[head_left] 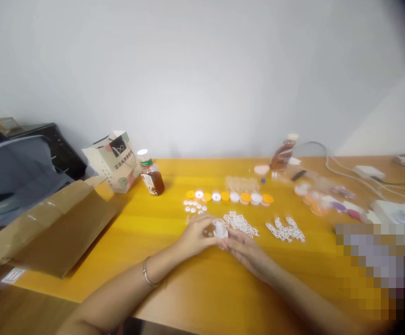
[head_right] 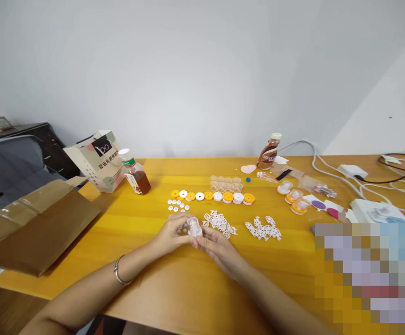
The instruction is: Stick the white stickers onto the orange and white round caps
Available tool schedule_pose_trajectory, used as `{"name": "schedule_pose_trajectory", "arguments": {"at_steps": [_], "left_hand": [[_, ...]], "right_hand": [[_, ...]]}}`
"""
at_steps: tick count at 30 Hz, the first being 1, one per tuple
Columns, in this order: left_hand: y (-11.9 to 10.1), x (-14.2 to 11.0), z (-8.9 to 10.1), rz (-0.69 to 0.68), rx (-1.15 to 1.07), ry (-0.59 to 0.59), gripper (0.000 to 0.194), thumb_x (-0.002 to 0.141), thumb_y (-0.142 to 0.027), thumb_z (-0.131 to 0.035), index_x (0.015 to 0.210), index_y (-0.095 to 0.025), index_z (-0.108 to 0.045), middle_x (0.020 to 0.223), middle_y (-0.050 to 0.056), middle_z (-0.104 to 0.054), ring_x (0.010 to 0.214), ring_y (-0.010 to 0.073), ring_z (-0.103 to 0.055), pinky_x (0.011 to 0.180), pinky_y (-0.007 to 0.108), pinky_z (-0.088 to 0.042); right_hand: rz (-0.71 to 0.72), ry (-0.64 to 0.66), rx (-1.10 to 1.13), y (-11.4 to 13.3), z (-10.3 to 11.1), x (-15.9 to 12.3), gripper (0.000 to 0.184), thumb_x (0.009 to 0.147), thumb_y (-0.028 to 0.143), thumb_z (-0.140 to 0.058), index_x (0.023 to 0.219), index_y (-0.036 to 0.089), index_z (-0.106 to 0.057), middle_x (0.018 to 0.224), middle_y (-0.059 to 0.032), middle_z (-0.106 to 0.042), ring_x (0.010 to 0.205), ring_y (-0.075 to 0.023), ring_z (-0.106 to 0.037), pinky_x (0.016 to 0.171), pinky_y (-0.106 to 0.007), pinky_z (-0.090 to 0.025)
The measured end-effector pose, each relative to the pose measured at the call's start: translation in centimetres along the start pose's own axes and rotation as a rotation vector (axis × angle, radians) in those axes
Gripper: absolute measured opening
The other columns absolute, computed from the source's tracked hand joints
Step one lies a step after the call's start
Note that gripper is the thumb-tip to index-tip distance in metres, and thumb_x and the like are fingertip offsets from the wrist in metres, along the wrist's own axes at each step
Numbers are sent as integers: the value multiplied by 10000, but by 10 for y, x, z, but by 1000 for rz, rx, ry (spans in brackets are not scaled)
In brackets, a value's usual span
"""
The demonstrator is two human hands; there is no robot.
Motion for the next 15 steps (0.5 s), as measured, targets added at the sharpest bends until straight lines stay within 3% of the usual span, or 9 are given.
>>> {"name": "schedule_pose_trajectory", "arguments": {"at_steps": [5,8,12,15], "left_hand": [[-9,-7,-6,-83,281,-7,452,658,-520,-595,981,-203,-576,1027,54,-581,956,193,-518,882,343,-352],[-13,-11,-13,-117,336,6,648,639,-580,-566,1165,-218,-454,1177,85,-503,1079,228,-456,921,378,-341],[-15,-14,-15,-91,311,-1,785,672,-574,-538,1301,-204,-248,1303,134,-361,1198,258,-341,968,424,-321],[-25,-20,-28,-163,250,140,720,724,-530,-513,1302,-199,-239,1307,134,-359,1207,245,-338,982,405,-328]], "right_hand": [[31,-87,-139,2,8,4,353,662,337,-678,983,239,-571,803,2,-601,712,-138,-537,724,-290,-429],[65,-200,-247,9,19,3,366,657,388,-665,975,228,-579,812,-7,-628,733,-163,-569,739,-313,-448],[168,-404,-271,26,50,0,361,669,446,-637,931,206,-571,813,-34,-639,720,-176,-590,735,-333,-473],[308,-573,-238,45,84,-5,348,650,447,-653,904,237,-541,868,-17,-628,806,-179,-594,759,-327,-474]]}}
Point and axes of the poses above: each hand's wrist, its own x-axis towards the middle knuckle, its own z-axis out of the back of the hand, y = z × x, the point moved 7 cm from there along x, towards the middle knuckle
